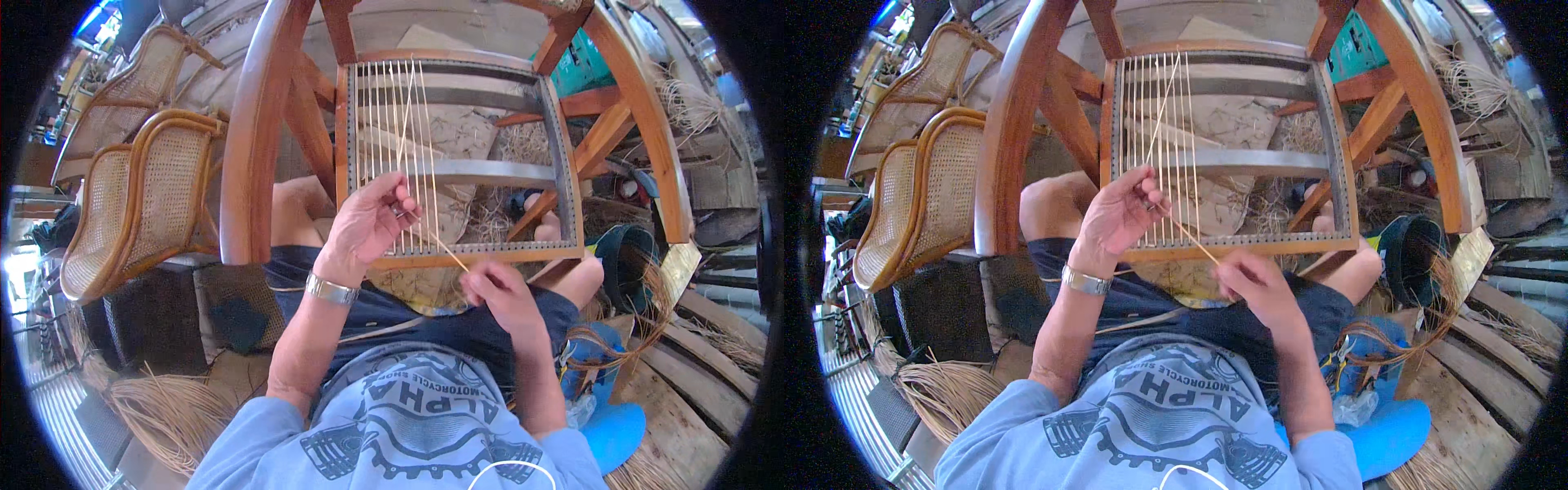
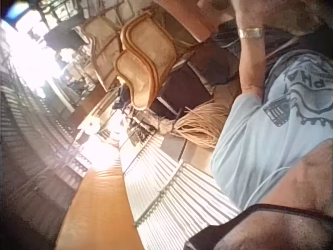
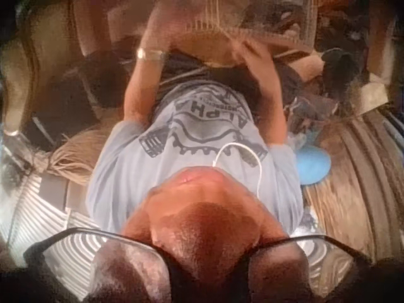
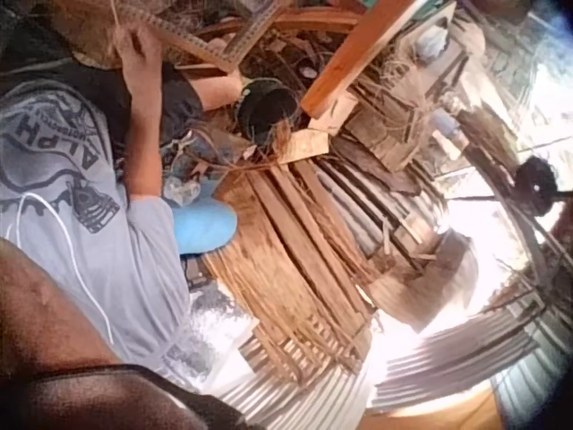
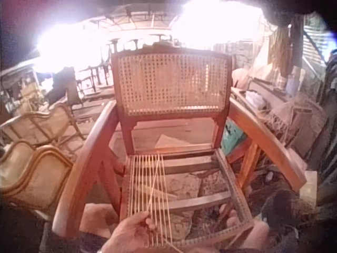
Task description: Repairing a wooden chair by weaving new cane or fiber into the seat frame.
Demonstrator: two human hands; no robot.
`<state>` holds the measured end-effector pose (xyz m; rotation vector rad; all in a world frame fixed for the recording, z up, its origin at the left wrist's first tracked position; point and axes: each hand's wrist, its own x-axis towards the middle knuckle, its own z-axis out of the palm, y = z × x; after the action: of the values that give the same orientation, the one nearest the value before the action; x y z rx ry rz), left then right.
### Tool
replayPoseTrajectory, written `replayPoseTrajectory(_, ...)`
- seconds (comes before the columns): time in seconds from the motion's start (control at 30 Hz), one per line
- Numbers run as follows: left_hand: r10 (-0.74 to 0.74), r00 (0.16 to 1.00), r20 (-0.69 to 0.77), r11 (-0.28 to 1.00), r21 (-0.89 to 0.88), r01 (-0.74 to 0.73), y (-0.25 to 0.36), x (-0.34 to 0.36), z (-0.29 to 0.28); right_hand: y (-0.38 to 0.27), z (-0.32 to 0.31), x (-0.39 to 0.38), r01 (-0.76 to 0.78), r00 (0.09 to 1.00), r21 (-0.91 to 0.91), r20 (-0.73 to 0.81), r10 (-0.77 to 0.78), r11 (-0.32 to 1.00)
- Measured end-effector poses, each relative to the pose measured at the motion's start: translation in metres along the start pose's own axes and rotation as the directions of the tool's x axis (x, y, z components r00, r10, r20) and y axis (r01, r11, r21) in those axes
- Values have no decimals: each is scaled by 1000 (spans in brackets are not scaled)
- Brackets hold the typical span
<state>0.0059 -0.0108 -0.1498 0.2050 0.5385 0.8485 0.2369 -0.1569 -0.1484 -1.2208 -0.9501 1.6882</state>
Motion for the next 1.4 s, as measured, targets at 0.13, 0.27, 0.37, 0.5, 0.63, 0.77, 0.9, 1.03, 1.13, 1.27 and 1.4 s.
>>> replayPoseTrajectory(0.13, 9, 997, 83, 995, -105, 0, 3, -10, 2, -13, -50, -56, -28, 999, -29, 20, 29, 999)
replayPoseTrajectory(0.27, -59, 995, -82, 950, -310, 31, -14, -36, 28, -23, -91, -91, -12, 1000, 12, 4, 12, 1000)
replayPoseTrajectory(0.37, -129, 980, 154, 982, -117, 148, -40, -70, 40, -41, -87, -93, -16, 1000, -14, 3, 16, 1000)
replayPoseTrajectory(0.5, -165, 984, -64, 986, -36, 163, -43, -114, 66, -73, -65, -81, -103, 975, -204, 174, 140, 973)
replayPoseTrajectory(0.63, 192, 971, 141, 977, -117, -177, 18, -121, 6, -92, -102, -100, -201, 972, -363, 44, 232, 910)
replayPoseTrajectory(0.77, 107, 979, 176, 988, -125, -85, 103, -126, -51, -103, -150, -124, -141, 985, -315, 47, 164, 939)
replayPoseTrajectory(0.9, 414, 902, -124, 811, 501, -303, 177, -134, -113, -100, -153, -99, -124, 991, -450, -6, 136, 884)
replayPoseTrajectory(1.03, 536, 792, 293, -515, 857, 32, 218, -153, -191, -69, -69, -3, 105, 986, -705, 166, 19, 701)
replayPoseTrajectory(1.13, 702, 709, 63, -355, 894, 273, 101, -124, -74, -24, 13, 56, 156, 974, -701, 226, 9, 696)
replayPoseTrajectory(1.27, 238, 971, -21, -120, 992, 51, 30, -145, -6, -2, 98, 77, 283, 941, -594, 324, -99, 753)
replayPoseTrajectory(1.4, 88, 995, -46, -86, 995, 53, 26, -155, -13, -19, 109, 74, 333, 922, -564, 363, -136, 756)
